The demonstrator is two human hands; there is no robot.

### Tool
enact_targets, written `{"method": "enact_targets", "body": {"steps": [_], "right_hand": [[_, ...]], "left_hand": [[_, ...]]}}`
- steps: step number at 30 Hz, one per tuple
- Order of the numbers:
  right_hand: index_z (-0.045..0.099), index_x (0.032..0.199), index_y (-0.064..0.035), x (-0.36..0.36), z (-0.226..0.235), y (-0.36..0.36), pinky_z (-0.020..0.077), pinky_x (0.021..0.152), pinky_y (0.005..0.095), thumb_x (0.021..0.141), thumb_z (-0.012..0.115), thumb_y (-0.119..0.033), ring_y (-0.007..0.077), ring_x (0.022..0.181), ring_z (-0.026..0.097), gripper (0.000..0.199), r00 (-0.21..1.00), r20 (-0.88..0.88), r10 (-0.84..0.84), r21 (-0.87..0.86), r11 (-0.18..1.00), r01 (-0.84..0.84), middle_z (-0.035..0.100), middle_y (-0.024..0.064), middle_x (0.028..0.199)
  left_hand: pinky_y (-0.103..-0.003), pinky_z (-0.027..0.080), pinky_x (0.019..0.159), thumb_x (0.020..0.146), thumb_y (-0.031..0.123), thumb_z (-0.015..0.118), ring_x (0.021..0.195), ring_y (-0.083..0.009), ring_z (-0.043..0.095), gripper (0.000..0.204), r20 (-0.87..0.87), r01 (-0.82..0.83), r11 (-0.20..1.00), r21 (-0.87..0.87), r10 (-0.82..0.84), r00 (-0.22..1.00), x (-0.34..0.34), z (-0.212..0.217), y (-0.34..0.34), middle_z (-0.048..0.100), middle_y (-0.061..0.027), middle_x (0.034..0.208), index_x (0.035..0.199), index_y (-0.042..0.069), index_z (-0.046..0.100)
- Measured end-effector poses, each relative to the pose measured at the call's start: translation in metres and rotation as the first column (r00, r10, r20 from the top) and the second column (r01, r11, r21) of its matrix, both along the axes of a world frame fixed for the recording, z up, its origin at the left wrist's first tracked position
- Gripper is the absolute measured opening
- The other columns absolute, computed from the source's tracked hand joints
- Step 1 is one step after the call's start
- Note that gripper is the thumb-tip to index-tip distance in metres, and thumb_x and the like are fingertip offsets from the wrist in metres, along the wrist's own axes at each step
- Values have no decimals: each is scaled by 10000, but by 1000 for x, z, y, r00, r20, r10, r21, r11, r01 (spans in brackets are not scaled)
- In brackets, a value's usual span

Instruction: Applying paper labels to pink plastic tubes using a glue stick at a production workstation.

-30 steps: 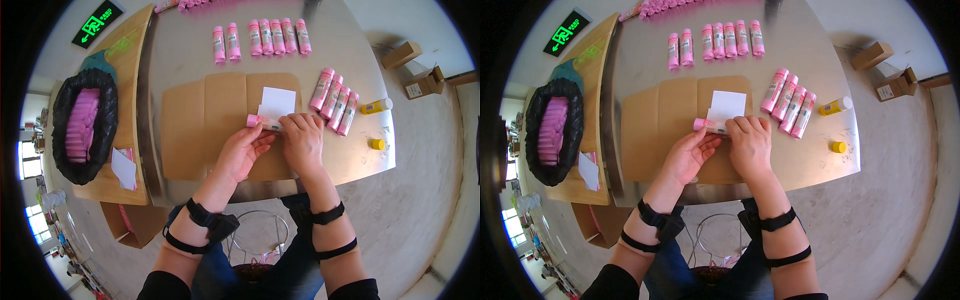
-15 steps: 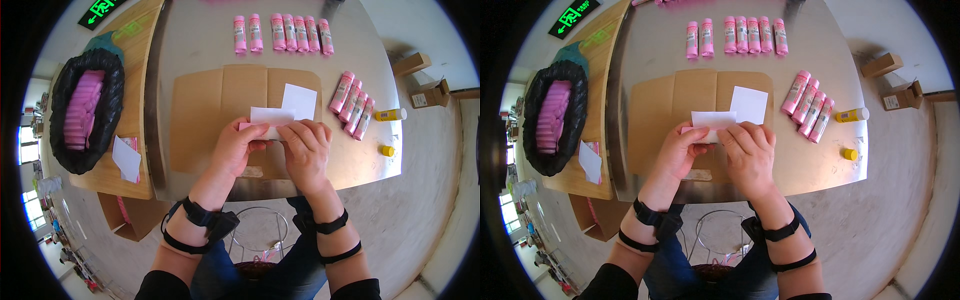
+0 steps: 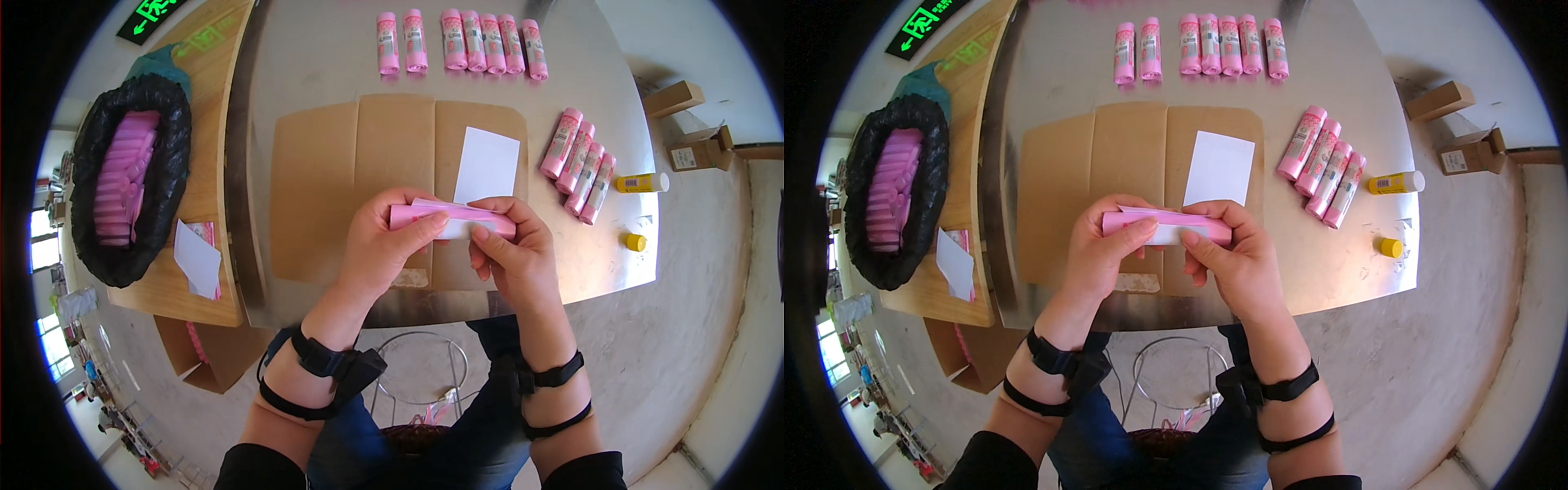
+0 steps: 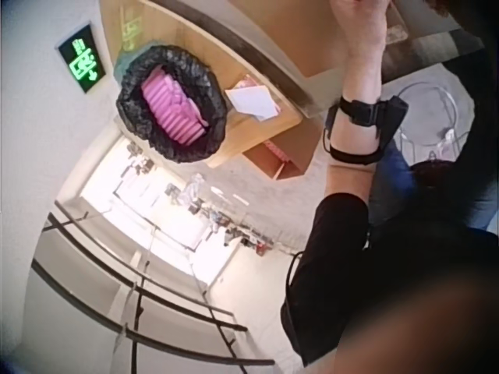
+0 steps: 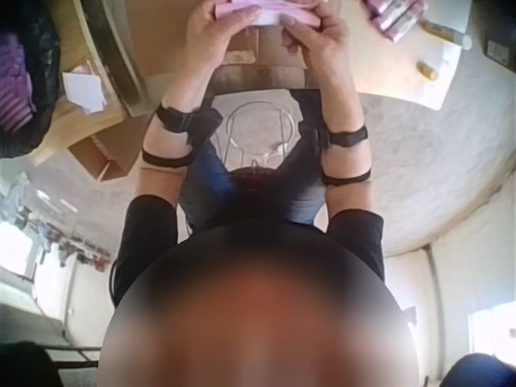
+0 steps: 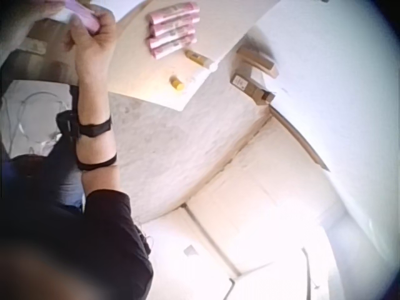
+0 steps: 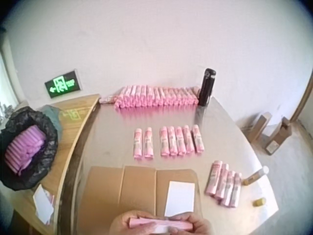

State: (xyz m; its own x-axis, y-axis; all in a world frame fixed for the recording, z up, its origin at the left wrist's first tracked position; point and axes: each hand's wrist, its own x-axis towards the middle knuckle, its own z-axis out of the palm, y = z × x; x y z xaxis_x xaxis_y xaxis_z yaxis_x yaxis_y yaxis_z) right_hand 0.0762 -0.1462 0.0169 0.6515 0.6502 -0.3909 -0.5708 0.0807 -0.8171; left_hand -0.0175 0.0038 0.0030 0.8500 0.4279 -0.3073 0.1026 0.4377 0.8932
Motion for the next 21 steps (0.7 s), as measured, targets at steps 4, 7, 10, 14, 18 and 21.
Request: {"method": "enact_targets", "body": {"steps": [4,7,10,14,18,21], "right_hand": [[568,1015,2,1,-3,-6,433,454,207,853,626,-36,78,550,555,176,1000,-23,-3,35,999,3,609,49,780],[551,1019,-2,1,-2,-7,426,444,206,853,627,-38,80,543,550,186,1000,-22,-1,52,999,2,604,49,778],[527,1030,-5,0,-4,-4,432,439,210,857,626,-49,91,542,557,204,1000,16,-25,47,999,24,598,49,774],[510,993,-15,0,-5,-4,449,441,222,865,630,-89,106,544,570,191,1000,-23,-5,35,999,5,592,54,760],[514,922,-22,-1,-5,-4,445,432,225,869,636,-122,103,513,561,167,1000,-15,-19,63,998,20,583,46,689],[519,890,-25,0,-4,-4,424,417,220,870,637,-127,94,487,545,157,999,19,-45,-10,999,45,571,33,633]], "left_hand": [[-198,430,476,801,162,714,535,-69,545,229,2,128,992,-22,-128,992,1,-2,4,625,-32,751,966,27,629],[-198,416,442,799,161,716,506,-63,531,217,-13,96,995,-18,-97,995,2,1,2,614,-26,706,948,23,638],[-200,422,448,793,157,720,507,-66,535,223,-11,49,998,-36,-49,999,0,1,-3,615,-29,702,945,16,638],[-204,428,448,791,149,721,512,-71,541,230,26,36,998,-51,-34,999,-2,-3,-3,620,-34,712,953,10,635],[-218,454,475,808,141,702,529,-93,558,227,40,51,996,-70,-48,998,-2,-1,-3,624,-49,746,971,1,631],[-236,482,505,825,147,685,556,-112,578,225,-4,91,992,-85,-92,996,0,2,-3,623,-55,757,982,-4,628]]}}
